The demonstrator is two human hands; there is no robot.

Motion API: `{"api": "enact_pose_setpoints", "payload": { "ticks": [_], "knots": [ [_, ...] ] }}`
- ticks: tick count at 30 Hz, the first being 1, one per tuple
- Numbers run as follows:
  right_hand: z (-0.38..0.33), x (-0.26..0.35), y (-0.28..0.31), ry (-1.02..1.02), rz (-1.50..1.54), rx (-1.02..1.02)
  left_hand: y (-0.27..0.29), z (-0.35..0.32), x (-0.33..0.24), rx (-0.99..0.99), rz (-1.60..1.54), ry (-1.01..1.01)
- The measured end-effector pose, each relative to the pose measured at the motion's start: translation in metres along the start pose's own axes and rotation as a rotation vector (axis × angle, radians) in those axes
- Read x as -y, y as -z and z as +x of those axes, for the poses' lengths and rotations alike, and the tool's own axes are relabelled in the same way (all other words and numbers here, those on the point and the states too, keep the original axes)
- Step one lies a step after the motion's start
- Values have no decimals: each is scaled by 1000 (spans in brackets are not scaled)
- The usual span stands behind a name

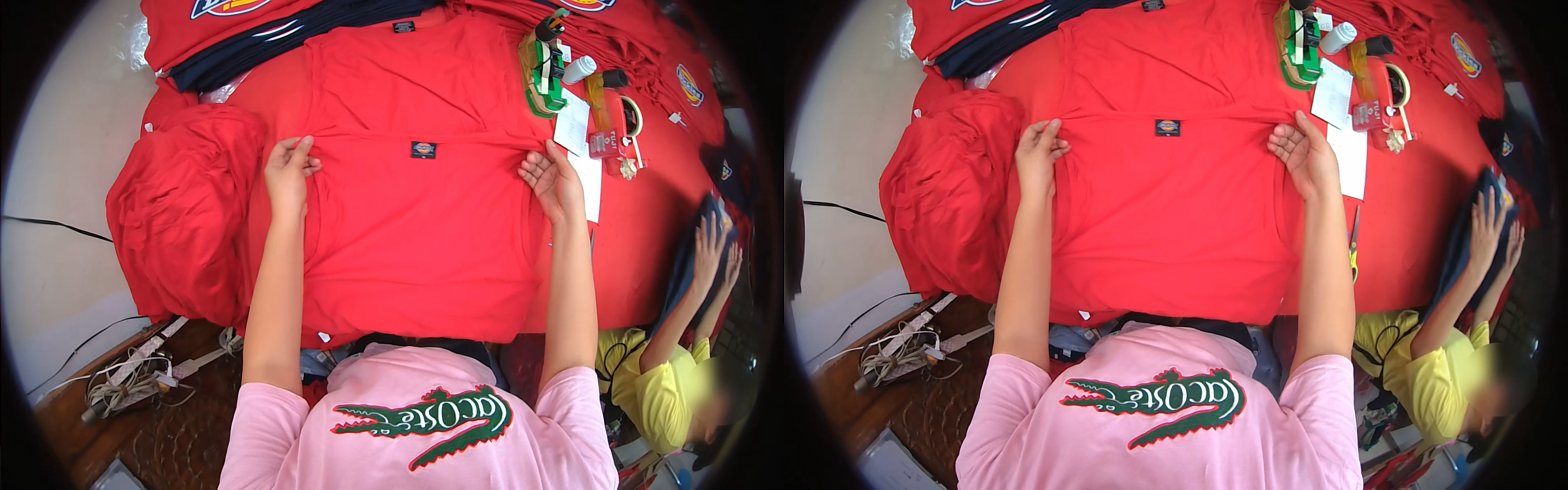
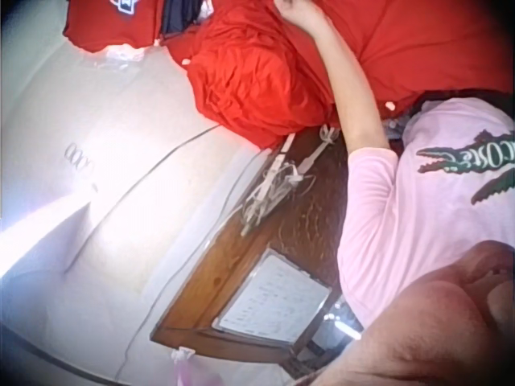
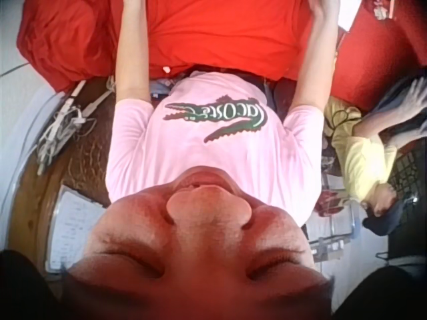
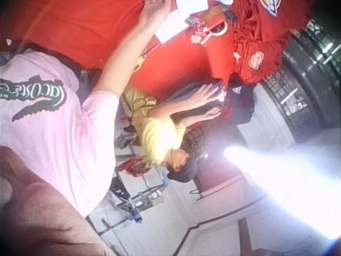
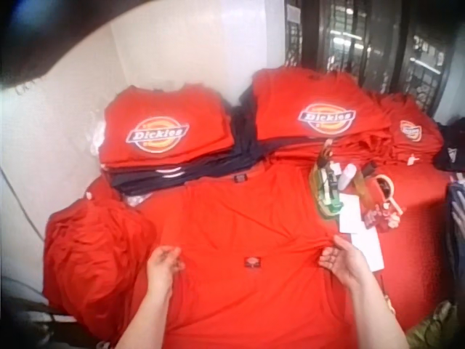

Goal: The person processes red and blue garments at a work table, using shears and a small tool to trim threads or labels, folding the items, and checking for quality.

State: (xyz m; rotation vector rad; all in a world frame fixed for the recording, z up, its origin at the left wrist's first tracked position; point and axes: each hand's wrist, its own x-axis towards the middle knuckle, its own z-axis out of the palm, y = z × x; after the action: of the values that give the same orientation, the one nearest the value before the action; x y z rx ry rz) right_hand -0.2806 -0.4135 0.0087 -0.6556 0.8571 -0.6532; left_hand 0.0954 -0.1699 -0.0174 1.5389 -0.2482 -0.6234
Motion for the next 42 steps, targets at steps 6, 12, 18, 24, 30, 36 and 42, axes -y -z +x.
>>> {"api": "enact_pose_setpoints", "payload": {
  "ticks": [6, 12, 18, 24, 30, 36, 42],
  "knots": [
    [-129, -3, 28, -14, -273, 161, 97, -114, -36, 249, 284, -271],
    [-229, -76, 93, -364, -568, 46, 172, -233, -5, 471, 674, -22],
    [-262, -111, 106, -360, -620, -9, 206, -276, 55, 275, 427, 192],
    [-258, -104, 96, -258, -634, -23, 195, -277, 59, 205, 311, 201],
    [-275, -118, 102, -260, -636, -73, 203, -274, 67, 197, 283, 263],
    [-283, -122, 90, -160, -627, -144, 185, -268, 63, 119, 291, 129],
    [-278, -129, 105, -165, -590, -92, 170, -264, 65, 97, 445, 32]
  ]
}}
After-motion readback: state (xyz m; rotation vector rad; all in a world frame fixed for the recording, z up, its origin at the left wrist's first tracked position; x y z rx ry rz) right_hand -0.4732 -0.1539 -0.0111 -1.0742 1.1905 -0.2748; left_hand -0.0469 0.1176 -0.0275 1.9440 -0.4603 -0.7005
